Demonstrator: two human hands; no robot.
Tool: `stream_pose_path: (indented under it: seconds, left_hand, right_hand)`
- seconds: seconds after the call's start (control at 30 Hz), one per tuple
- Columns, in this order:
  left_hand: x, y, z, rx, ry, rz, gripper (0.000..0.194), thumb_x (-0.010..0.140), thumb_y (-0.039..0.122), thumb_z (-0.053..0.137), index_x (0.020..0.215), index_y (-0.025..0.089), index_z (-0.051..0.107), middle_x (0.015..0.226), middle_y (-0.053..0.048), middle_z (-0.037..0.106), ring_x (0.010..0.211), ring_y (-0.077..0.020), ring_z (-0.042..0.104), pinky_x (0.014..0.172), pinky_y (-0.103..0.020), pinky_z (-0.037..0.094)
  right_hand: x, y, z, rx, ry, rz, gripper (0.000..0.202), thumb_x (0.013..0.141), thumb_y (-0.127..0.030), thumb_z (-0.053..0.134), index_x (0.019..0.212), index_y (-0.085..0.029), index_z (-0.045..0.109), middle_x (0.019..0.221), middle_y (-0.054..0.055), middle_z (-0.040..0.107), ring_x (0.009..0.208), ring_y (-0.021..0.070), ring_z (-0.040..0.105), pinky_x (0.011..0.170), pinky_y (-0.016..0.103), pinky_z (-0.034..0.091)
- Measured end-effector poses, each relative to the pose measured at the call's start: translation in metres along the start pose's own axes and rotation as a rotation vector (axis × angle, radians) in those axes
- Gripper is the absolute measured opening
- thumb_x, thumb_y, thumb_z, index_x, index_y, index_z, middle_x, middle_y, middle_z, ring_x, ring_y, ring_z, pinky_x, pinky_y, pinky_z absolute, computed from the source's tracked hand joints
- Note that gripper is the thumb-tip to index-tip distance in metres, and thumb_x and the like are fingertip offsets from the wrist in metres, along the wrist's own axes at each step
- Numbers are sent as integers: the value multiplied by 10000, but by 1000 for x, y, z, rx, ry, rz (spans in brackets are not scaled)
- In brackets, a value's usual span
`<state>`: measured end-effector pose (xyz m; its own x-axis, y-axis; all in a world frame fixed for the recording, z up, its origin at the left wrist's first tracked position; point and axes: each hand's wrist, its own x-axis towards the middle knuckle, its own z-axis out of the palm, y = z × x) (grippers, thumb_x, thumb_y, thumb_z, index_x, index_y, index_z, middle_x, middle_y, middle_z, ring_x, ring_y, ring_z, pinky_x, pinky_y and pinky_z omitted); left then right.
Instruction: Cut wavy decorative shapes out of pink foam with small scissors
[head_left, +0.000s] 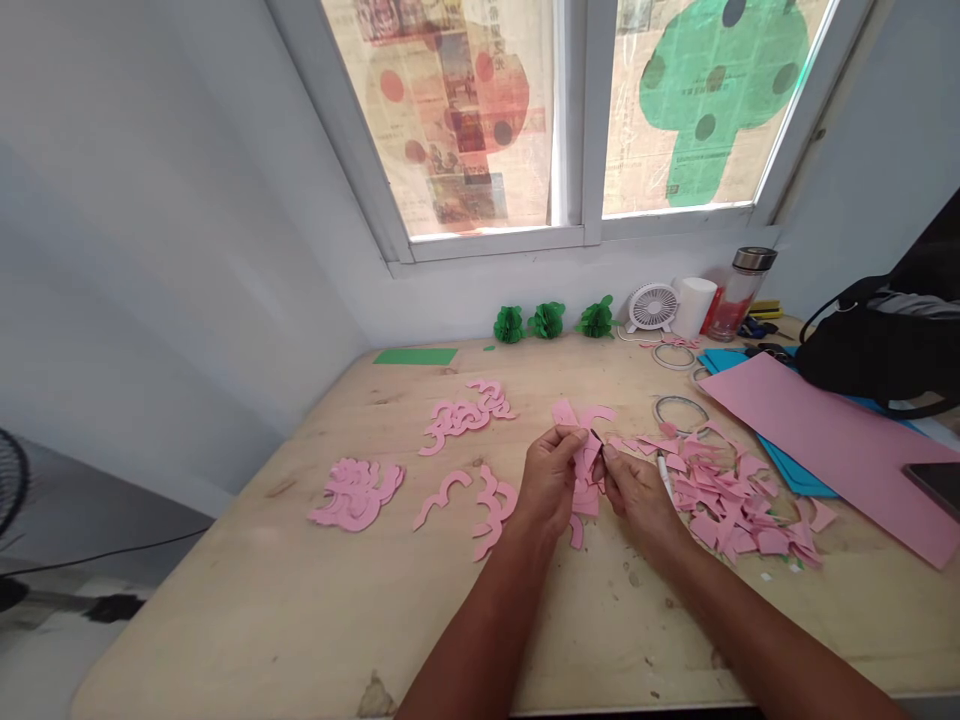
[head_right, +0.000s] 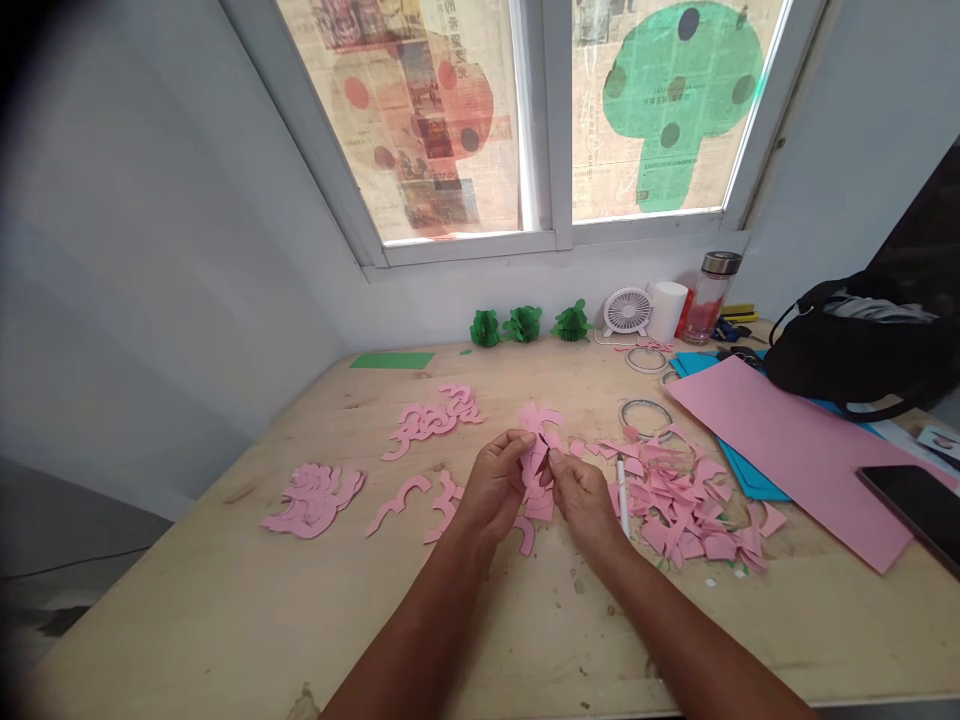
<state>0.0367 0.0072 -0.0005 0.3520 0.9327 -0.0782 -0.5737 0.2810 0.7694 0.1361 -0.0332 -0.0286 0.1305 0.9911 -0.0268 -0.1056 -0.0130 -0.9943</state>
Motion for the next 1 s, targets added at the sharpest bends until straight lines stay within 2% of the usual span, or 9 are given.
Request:
stream_pose_path:
  seconds: [0.1,0.23,0.4,0.6,0.77,0.87,1.0]
  left_hand:
    - [3,-1,-4,-19,64,19,227,626,297,678,611,148,508,494,35,488,428,-84,456,483,-234,370]
    - [6,-3,-9,-46,159,38,212,584,251,720,631,134,548,554,32,520,505,-62,472,548,-199,386]
    - [6,-6,-8,-76,167,7,211,558,233,739,638,128,574,606,23,542,565,-63,499,593,-189,401]
    - [4,-9,-6,-44,145,-12,203,569,243,735,642,127,586,602,18,545,552,-65,490,590,-197,402]
    - [4,-11,-5,24,127,1,205,572,269,730,645,130,598,605,5,561,565,-78,501,598,-205,399]
    - [4,-12,-6,80,137,13,212,572,285,728,640,131,599,593,7,553,554,-76,488,576,-199,385]
    - [4,-13,-7,158,133,37,230,581,314,721,636,128,597,567,15,523,512,-65,445,525,-193,354]
  right_hand:
    - [-1,-2,0,19,-20,-17,412,820,-530,413,650,-169,513,423,-80,259,378,76,191,380,221,140]
    - [-1,-6,-1,-39,46,-53,391,806,-517,439,679,-162,538,441,-75,268,399,84,210,388,226,179]
    - [1,-7,-1,-200,84,-113,272,724,-427,576,690,-158,562,565,-28,420,499,106,349,457,227,273]
    - [2,-9,-4,-224,124,-99,205,738,-354,562,655,-170,525,555,-36,401,505,111,349,488,231,275]
    - [1,-13,-5,-152,191,-120,214,737,-376,565,678,-173,533,578,-27,430,532,125,392,510,233,314]
    - [1,-12,-5,-115,175,-145,214,752,-378,553,731,-166,565,617,-8,461,584,140,427,548,238,346]
    - [5,-5,-7,-102,186,-135,190,732,-350,580,701,-166,549,615,-10,467,562,126,411,532,233,338]
